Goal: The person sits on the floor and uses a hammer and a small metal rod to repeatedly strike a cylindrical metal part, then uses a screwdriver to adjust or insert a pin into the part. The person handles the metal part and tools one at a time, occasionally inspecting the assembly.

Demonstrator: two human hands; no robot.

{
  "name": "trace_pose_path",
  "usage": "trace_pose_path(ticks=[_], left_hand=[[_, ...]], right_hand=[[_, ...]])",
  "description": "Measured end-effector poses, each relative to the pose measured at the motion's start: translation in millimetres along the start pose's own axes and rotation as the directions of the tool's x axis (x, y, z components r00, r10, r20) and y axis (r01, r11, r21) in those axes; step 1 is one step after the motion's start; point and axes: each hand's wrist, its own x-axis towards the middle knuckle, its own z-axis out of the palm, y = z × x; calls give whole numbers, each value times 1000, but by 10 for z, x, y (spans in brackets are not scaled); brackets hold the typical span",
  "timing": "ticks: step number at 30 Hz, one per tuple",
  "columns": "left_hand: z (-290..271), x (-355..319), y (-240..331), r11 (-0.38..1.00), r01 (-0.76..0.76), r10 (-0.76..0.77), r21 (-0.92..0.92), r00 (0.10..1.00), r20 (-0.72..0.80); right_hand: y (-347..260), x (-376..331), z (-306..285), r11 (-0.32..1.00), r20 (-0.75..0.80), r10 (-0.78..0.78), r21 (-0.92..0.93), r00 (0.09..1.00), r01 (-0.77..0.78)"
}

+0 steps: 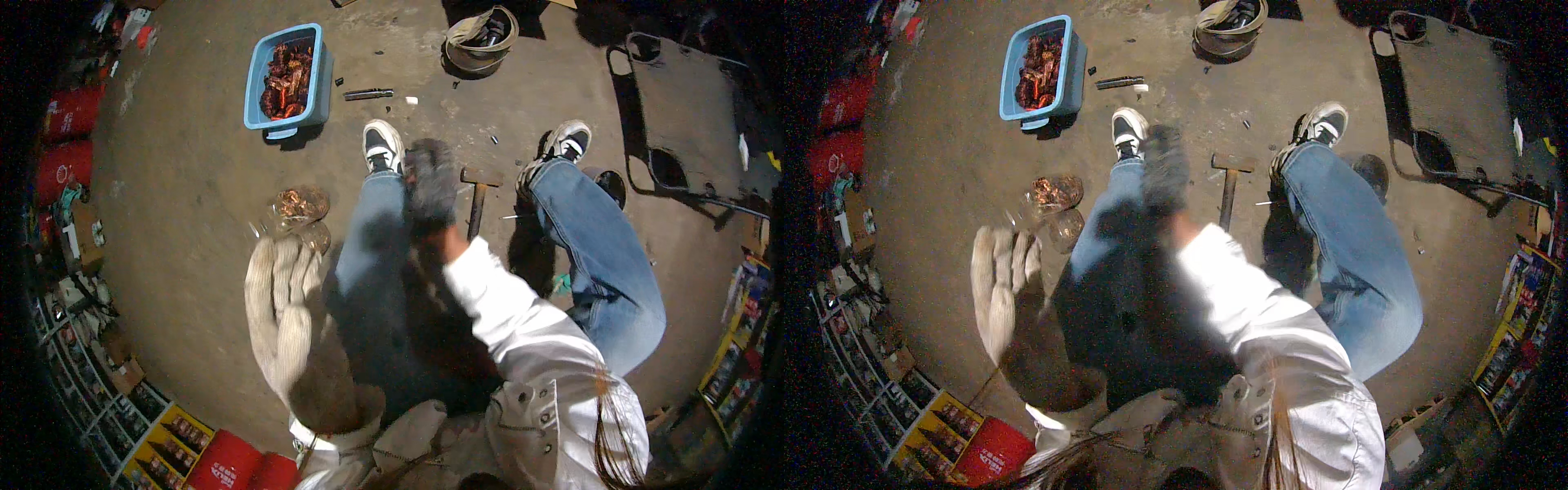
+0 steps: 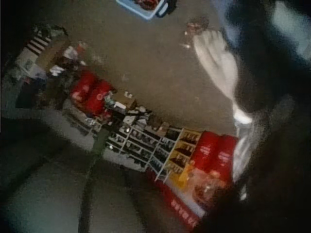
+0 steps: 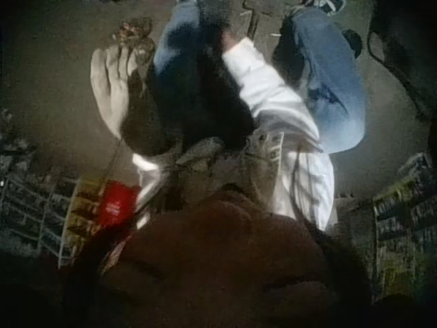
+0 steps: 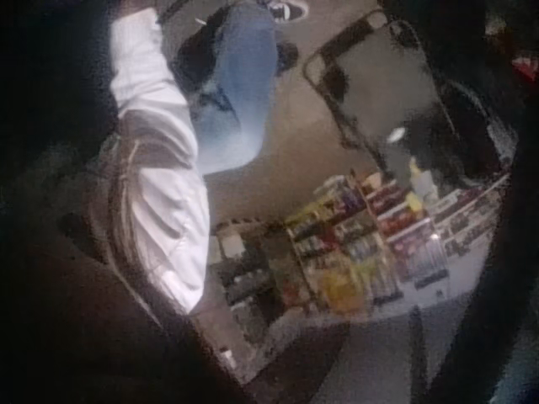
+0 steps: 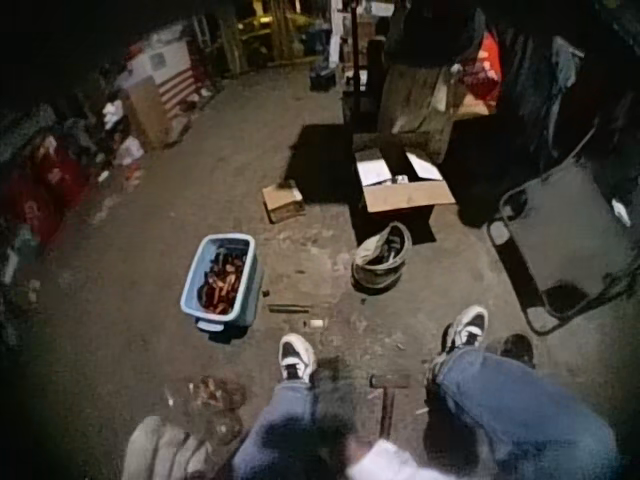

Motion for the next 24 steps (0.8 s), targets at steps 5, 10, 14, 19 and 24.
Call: trace_pose_path(ticks=[5, 10, 14, 19, 24], left_hand=[[135, -57, 86, 928, -232, 222, 291, 973, 67], [251, -189, 126, 933, -227, 226, 279, 973, 37], [124, -4, -24, 933, -88, 123, -349, 989, 78], [-20, 77, -152, 762, 88, -10, -641, 992, 123], [62, 56, -144, 701, 173, -173, -691, 982, 70]], right_hand=[[-1390, -651, -309, 888, 302, -113, 459, 947, -40], [-1692, -802, -523, 685, 407, -108, 692, 907, -228], [-800, -617, -632, 475, 336, 372, 732, 866, -488], [765, -1003, -588, 562, -169, 746, -357, 644, -746], [1376, -1519, -501, 494, -71, 772, -557, 632, -667]])
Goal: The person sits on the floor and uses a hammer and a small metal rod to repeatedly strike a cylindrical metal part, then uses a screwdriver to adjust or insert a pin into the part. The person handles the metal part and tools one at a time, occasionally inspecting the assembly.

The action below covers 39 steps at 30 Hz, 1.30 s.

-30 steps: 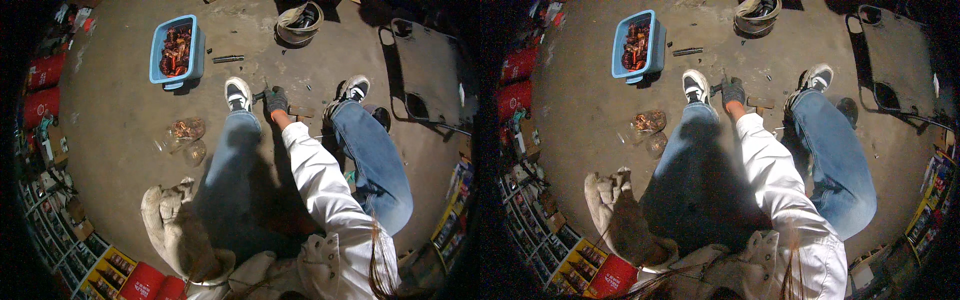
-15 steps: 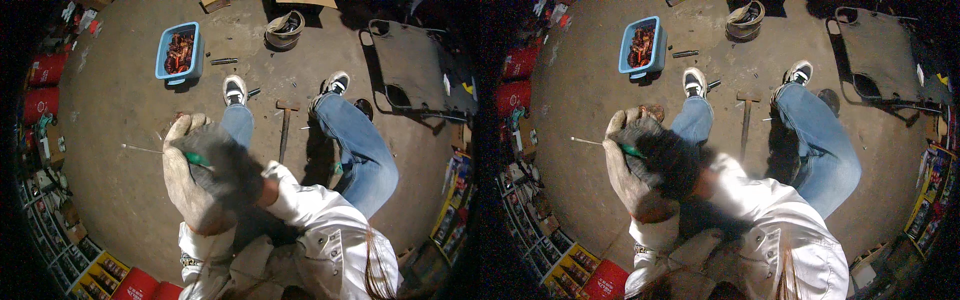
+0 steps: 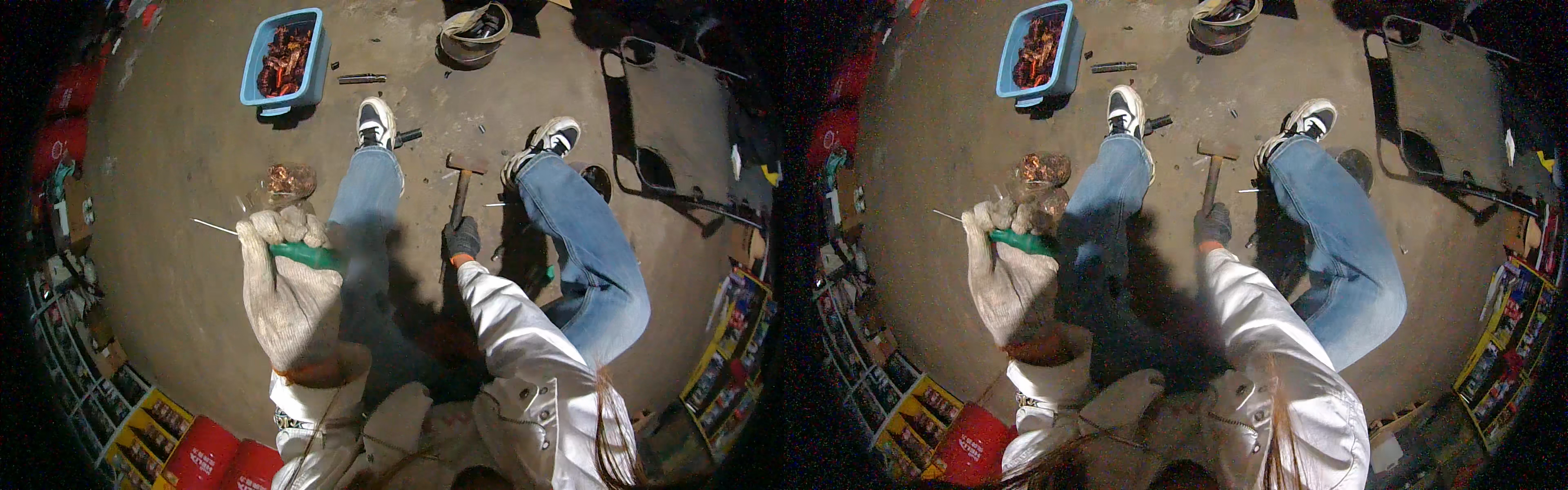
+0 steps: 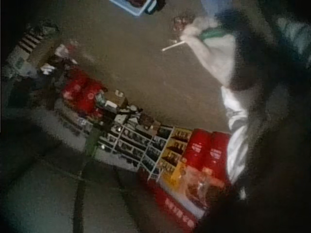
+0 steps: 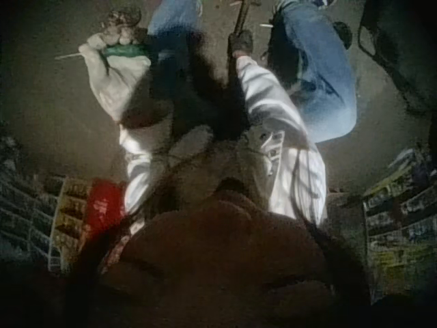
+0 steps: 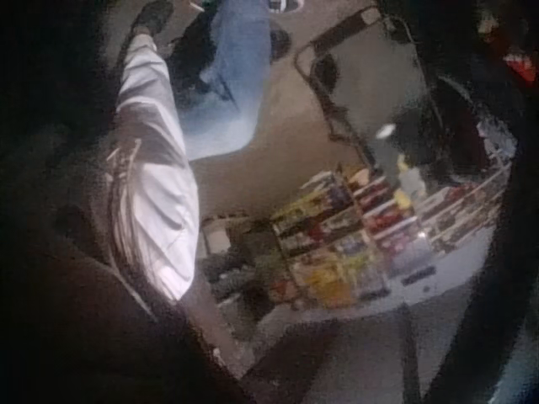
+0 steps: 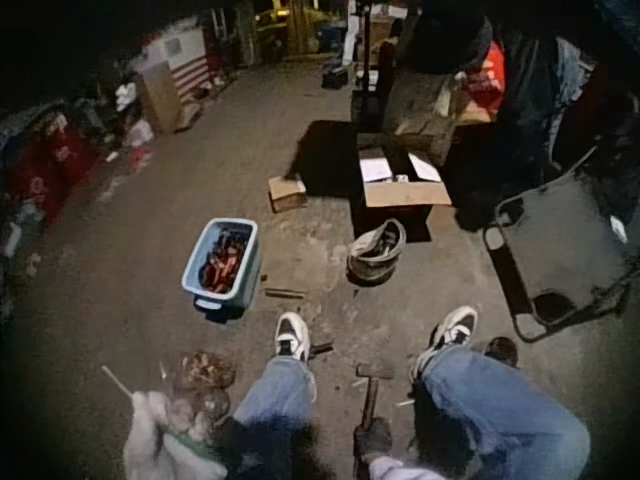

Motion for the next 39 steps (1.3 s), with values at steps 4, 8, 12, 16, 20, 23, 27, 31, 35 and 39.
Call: trace_pose_path(ticks=[4, 8, 12, 16, 20, 23, 27, 31, 35, 39], left_hand=[[40, 47, 31, 999, 2, -5, 49, 998, 64], [118, -28, 56, 984, 7, -14, 178, 999, 36], [227, -129, 38, 273, -231, 269, 934, 950, 157], [154, -84, 71, 224, -236, 248, 946, 952, 179], [-17, -54, 139, 647, -194, 148, 737, 981, 129], [-66, -74, 159, 965, -9, -4, 261, 999, 48], [-75, -52, 170, 991, 96, -88, -89, 992, 87], [-134, -14, 233, 995, 53, -49, -88, 998, 50], [-133, 55, 317, 977, 36, -18, -209, 996, 87], [-10, -8, 306, 999, -29, 34, 32, 990, -140]], right_hand=[[5, 187, -72, 1000, 182, 20, 13, 983, -23], [86, 292, 37, 932, 271, -164, 358, 948, 59], [85, 329, 295, 422, 563, -195, 787, 803, -450], [-22, 305, 204, -284, 525, -591, 576, 613, -767], [-139, 225, -141, 140, 568, -213, 823, 795, -550], [-407, 172, -354, 789, 109, -464, 502, 879, 353], [-1077, 270, -837, 700, -103, -689, 162, 717, 696], [-1618, 290, -1386, 465, -366, -800, 123, 476, 877], [-1629, 218, -1262, 356, -312, -556, 748, 770, 560], [-1120, 174, -498, 810, -127, -454, 353, 882, 468]])
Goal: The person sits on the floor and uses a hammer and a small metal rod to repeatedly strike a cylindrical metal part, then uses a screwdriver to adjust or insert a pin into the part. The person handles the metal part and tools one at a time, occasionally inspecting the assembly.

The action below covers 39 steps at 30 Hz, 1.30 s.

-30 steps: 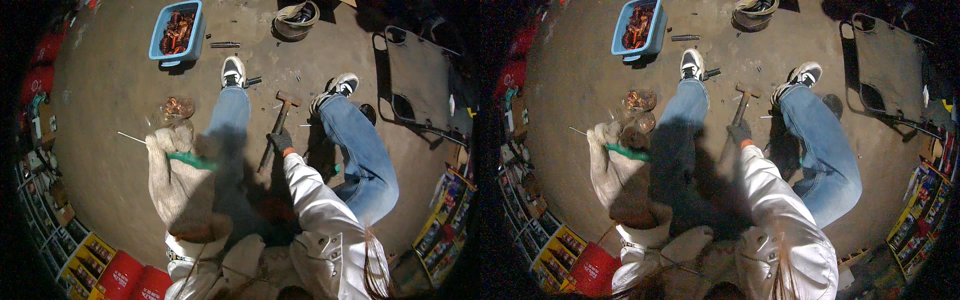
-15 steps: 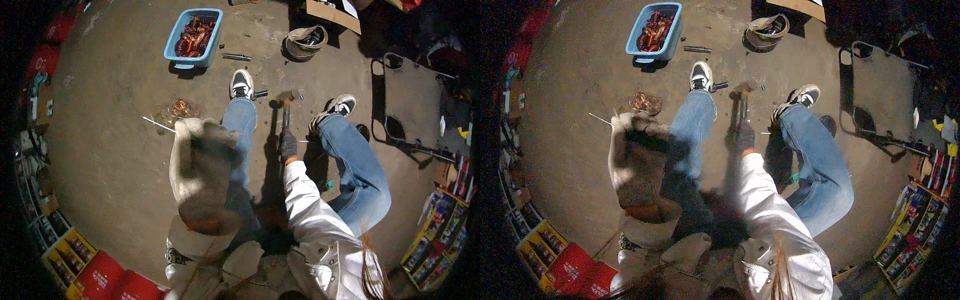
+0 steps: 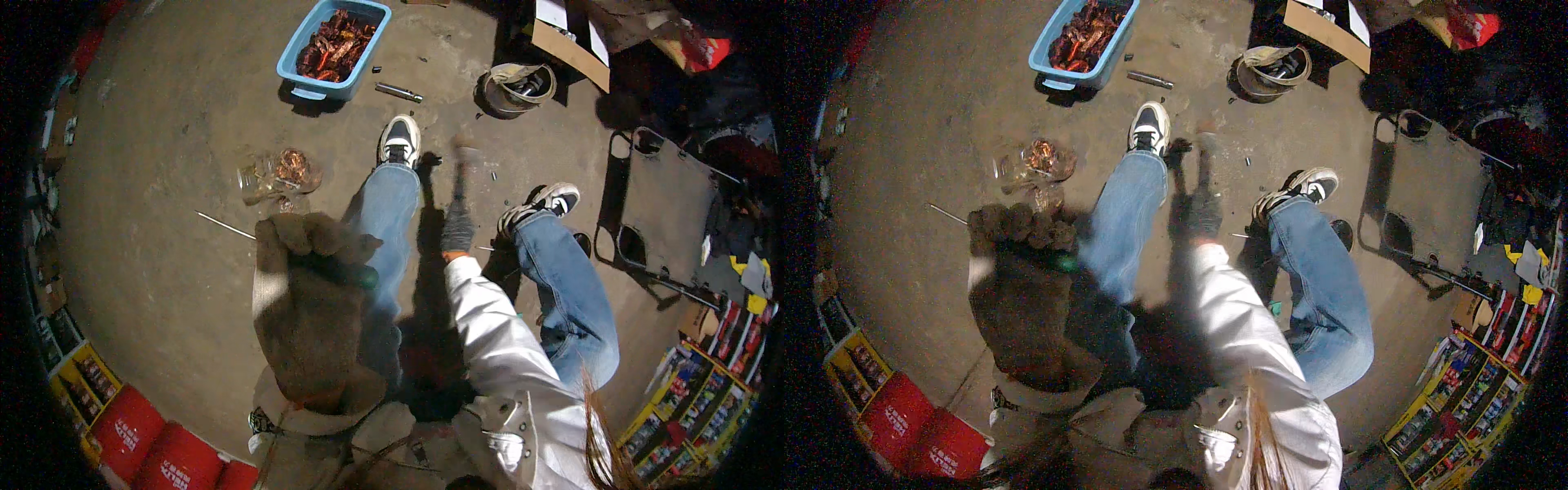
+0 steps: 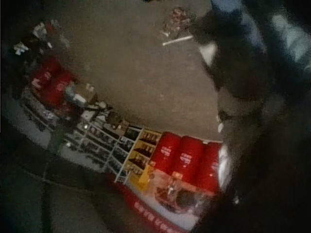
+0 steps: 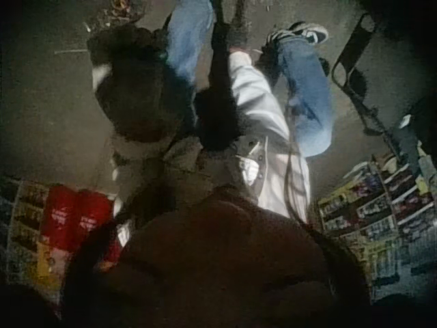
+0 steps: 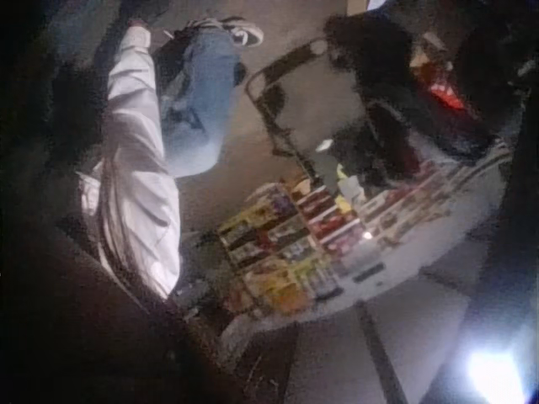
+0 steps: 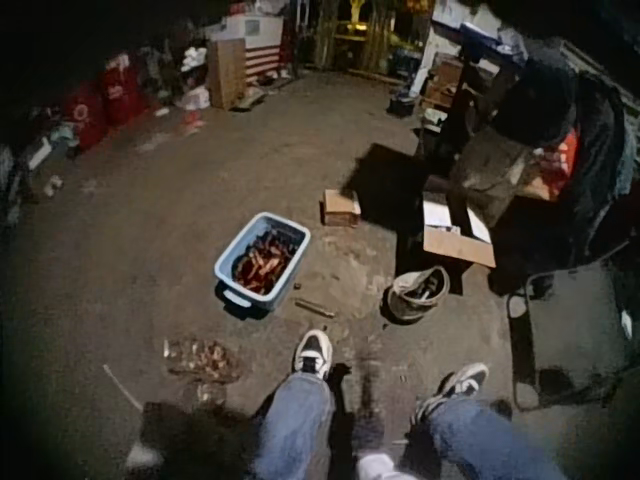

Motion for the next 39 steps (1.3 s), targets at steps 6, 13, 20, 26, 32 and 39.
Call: trace_pose_path(ticks=[6, 13, 20, 26, 32, 39], left_hand=[[-31, 47, -12, 986, 65, -39, -151, 984, 173], [-94, 43, -40, 968, 114, -123, -222, 992, -30], [-58, 32, -30, 967, 80, -93, -242, 995, -42], [-10, 77, -40, 993, 39, -42, -109, 999, -28], [42, 12, -34, 982, 36, -55, -187, 994, -94], [28, 7, -23, 974, 56, -69, -218, 996, -55]], right_hand=[[519, 49, 9, 908, 24, -37, -417, 999, 43], [-268, 764, -627, 806, -325, -584, -347, 744, 481], [158, 248, 21, 765, 124, 23, -641, 992, 63], [292, -69, 24, 916, 172, 123, -399, 977, -45], [93, 360, -342, 850, -81, -365, -435, 928, 297], [335, -79, -33, 520, -241, -408, -854, 881, 8]])
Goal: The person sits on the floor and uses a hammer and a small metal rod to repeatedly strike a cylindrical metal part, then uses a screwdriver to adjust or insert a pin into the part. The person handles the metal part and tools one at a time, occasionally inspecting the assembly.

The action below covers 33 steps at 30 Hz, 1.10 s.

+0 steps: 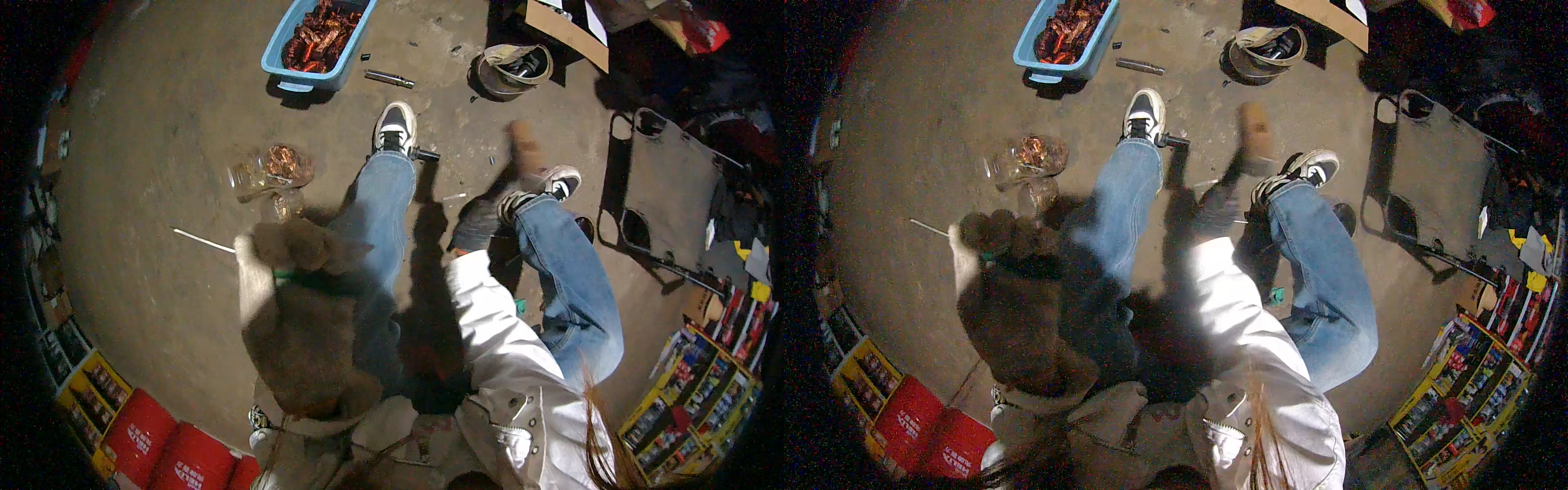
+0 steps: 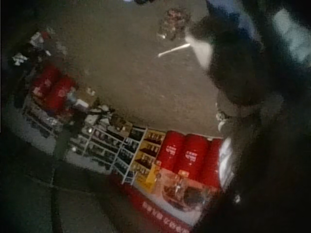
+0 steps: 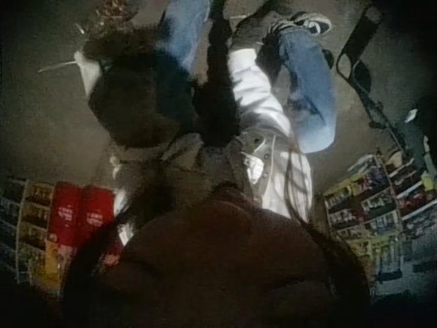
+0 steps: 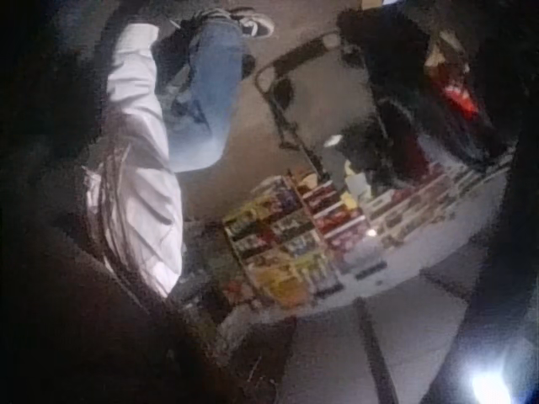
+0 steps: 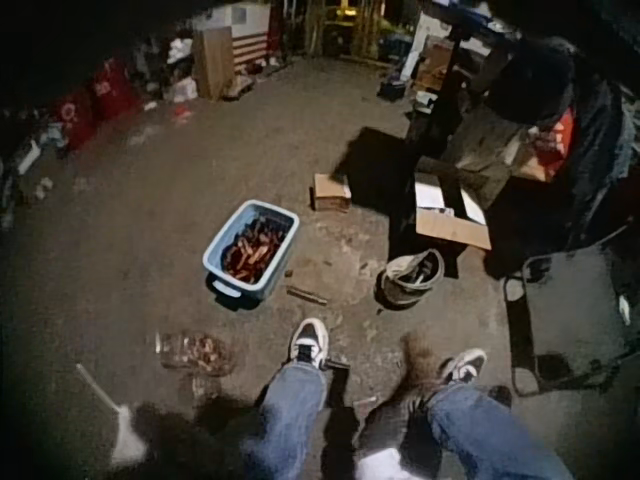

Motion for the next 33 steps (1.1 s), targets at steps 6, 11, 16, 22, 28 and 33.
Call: trace_pose_path(ticks=[6, 11, 16, 22, 28, 33], left_hand=[[-38, 31, -37, 880, -209, 185, 426, 978, 96], [7, -2, -85, 929, -181, 138, 324, 979, 151], [172, -90, -130, 765, -126, 249, 631, 963, -108], [129, -17, -46, 983, -6, -5, 181, 998, 65], [17, -27, -68, 975, -74, 60, 210, 996, 73], [-24, -19, -36, 867, -194, 181, 459, 981, 71]], right_hand=[[-17, -80, 199, 708, 626, 76, 515, 776, -484], [276, 236, -250, 658, 467, 215, 579, 857, -481], [422, 473, -438, 782, -73, 132, 621, 989, -58], [-17, -253, 103, 824, 413, 103, 474, 905, -310], [-53, -100, -67, 538, 505, 332, 593, 797, -600], [103, 418, -671, 545, 307, 251, 739, 918, -396]])
